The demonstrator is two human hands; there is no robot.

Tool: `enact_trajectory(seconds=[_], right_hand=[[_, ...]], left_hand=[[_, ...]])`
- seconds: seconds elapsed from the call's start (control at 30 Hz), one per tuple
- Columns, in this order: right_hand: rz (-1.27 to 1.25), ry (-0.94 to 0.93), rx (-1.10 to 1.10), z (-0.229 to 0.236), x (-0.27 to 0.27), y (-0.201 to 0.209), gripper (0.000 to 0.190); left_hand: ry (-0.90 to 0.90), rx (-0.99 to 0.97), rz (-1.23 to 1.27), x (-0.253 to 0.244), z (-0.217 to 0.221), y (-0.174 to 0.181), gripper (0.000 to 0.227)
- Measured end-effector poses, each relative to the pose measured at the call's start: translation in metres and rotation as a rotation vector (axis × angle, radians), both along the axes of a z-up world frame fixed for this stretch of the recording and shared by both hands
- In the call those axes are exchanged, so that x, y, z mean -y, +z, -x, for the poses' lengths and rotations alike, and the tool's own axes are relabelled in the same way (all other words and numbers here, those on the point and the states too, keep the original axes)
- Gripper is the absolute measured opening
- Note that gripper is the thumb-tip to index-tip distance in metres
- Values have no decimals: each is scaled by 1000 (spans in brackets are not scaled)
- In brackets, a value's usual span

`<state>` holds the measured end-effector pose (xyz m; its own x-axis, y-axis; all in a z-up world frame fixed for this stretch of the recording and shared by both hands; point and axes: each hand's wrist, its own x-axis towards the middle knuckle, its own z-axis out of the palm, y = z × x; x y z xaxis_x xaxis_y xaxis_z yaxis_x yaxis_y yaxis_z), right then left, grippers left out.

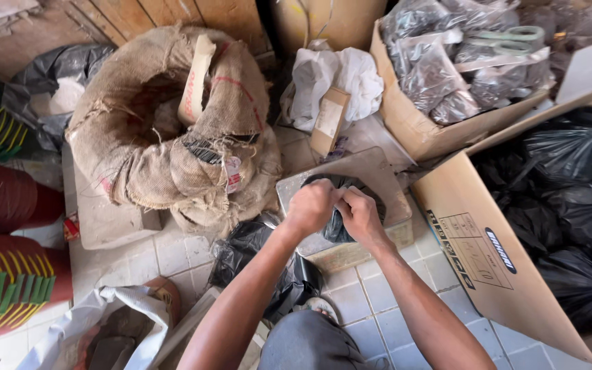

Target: The person scoops grey powder from a large white bag into a small black plastic bag by hand and using a plastic scoop, then ties the black bag shut.

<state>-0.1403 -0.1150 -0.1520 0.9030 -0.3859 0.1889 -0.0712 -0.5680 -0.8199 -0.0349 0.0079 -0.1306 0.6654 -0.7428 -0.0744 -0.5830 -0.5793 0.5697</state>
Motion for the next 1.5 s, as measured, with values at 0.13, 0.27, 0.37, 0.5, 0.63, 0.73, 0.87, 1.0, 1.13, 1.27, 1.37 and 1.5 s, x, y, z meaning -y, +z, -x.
enact_trajectory(seconds=[0.13,0.27,0.37,0.5,0.63,0.73,0.87,1.0,1.13,1.27,1.37,1.5], right_hand=[[-22,-238,5,15,21,58,29],[-228,-347,131,37,51,130,24],[-272,-462,257,57,83,188,20],[-569,-418,504,84,142,277,22],[-533,-271,592,113,225,285,26],[-462,-279,482,132,278,253,26],[-378,-342,414,135,312,216,31],[-375,-436,248,129,322,178,22],[-528,-394,281,106,315,141,28],[-665,-583,315,75,311,141,29],[-384,-648,141,55,315,140,23],[878,-553,-352,41,318,127,28]], left_hand=[[124,-404,176,-55,-8,80,53],[341,-422,155,-122,-3,102,48],[497,-436,192,-180,7,81,45],[757,-671,405,-240,39,89,30],[839,-551,283,-281,69,85,45],[1004,-620,270,-312,86,49,44],[1092,-675,437,-345,98,-4,43],[1077,-693,393,-365,107,-24,45],[1144,-720,344,-367,108,-30,44],[1174,-705,311,-362,115,-11,43],[1204,-698,332,-360,119,-8,41],[1140,-606,310,-361,141,28,38]])
